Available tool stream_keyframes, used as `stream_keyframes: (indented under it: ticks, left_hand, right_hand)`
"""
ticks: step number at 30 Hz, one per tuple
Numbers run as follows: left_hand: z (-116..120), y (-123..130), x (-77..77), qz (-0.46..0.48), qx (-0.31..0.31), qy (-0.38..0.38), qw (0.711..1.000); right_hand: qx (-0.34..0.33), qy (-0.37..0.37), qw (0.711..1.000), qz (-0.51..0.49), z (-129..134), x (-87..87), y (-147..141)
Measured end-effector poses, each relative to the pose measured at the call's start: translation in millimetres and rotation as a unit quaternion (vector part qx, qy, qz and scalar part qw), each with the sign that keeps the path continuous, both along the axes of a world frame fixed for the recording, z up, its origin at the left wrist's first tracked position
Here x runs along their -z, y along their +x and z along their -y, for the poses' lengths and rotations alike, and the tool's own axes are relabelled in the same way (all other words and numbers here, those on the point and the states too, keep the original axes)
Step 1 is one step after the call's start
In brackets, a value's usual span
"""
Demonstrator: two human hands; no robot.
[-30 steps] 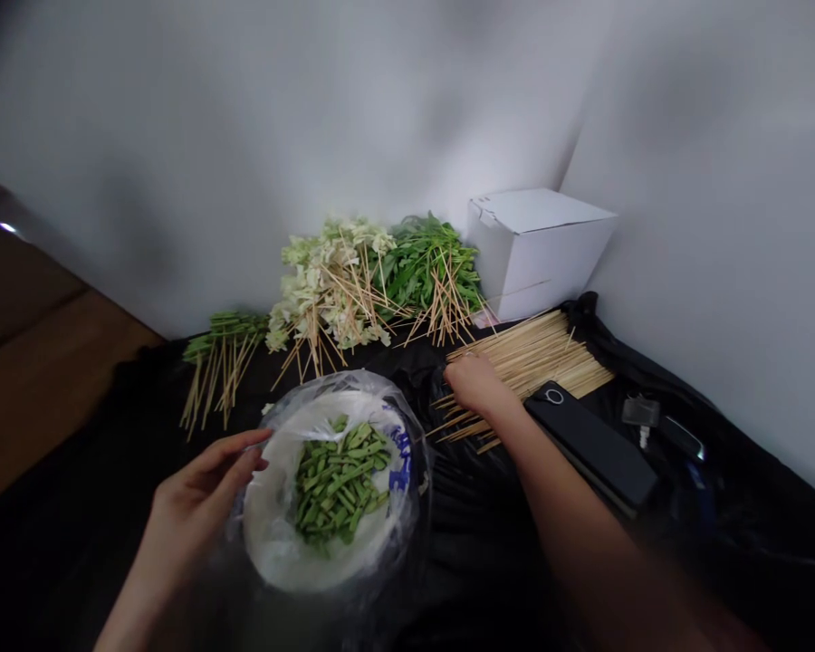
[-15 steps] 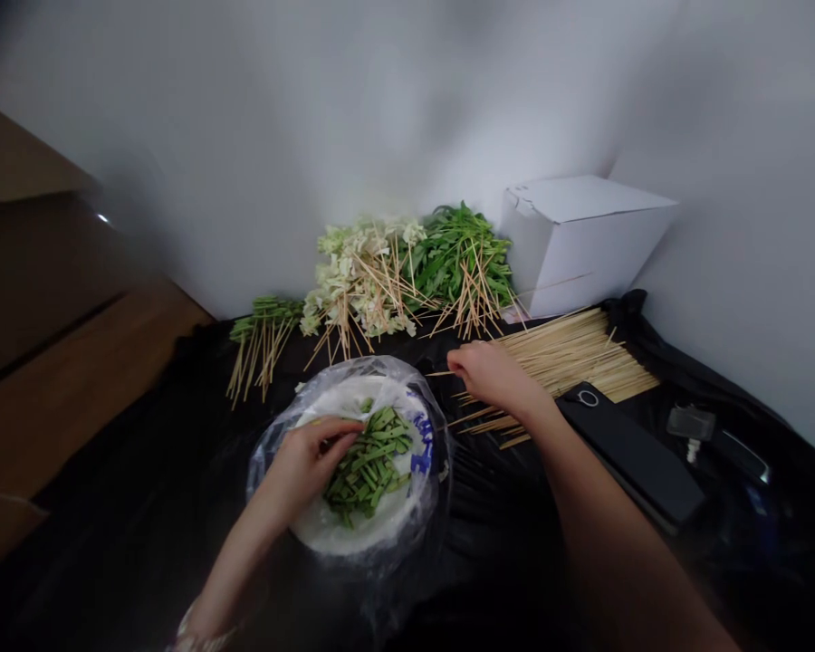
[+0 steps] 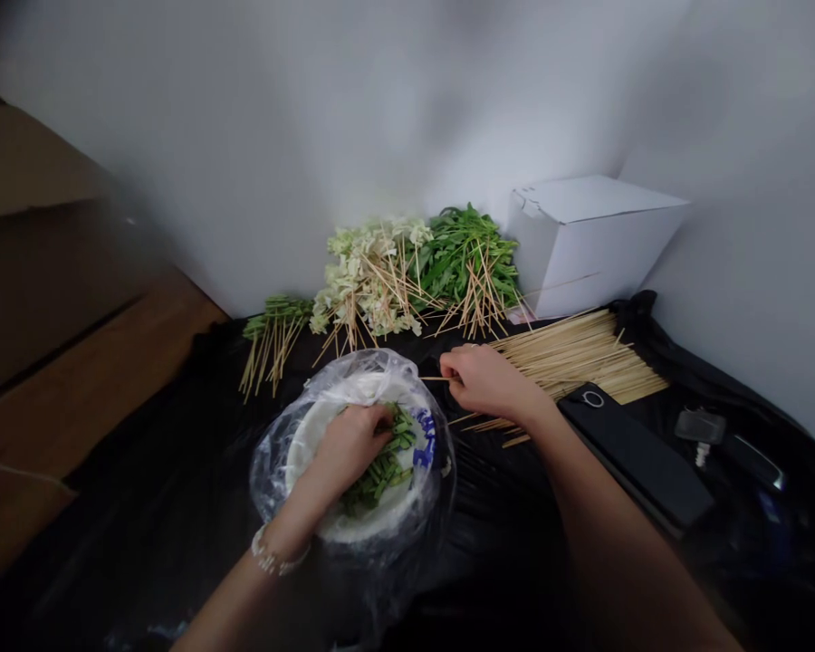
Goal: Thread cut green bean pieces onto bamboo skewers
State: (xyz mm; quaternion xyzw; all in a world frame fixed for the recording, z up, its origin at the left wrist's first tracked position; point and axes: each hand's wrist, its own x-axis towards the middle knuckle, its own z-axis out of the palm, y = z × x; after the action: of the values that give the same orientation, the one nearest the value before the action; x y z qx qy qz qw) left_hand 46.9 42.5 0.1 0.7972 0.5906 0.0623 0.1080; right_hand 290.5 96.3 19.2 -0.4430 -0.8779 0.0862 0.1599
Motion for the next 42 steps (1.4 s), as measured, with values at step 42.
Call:
stream_keyframes:
  ticks: [42]
  left_hand:
    - [35.1,-34.9,-5.2,0.609,-0.193,0.045,0.768]
  right_hand:
    - [-0.104,0.403,0.908,-0.053,47.7,29.9,-69.3]
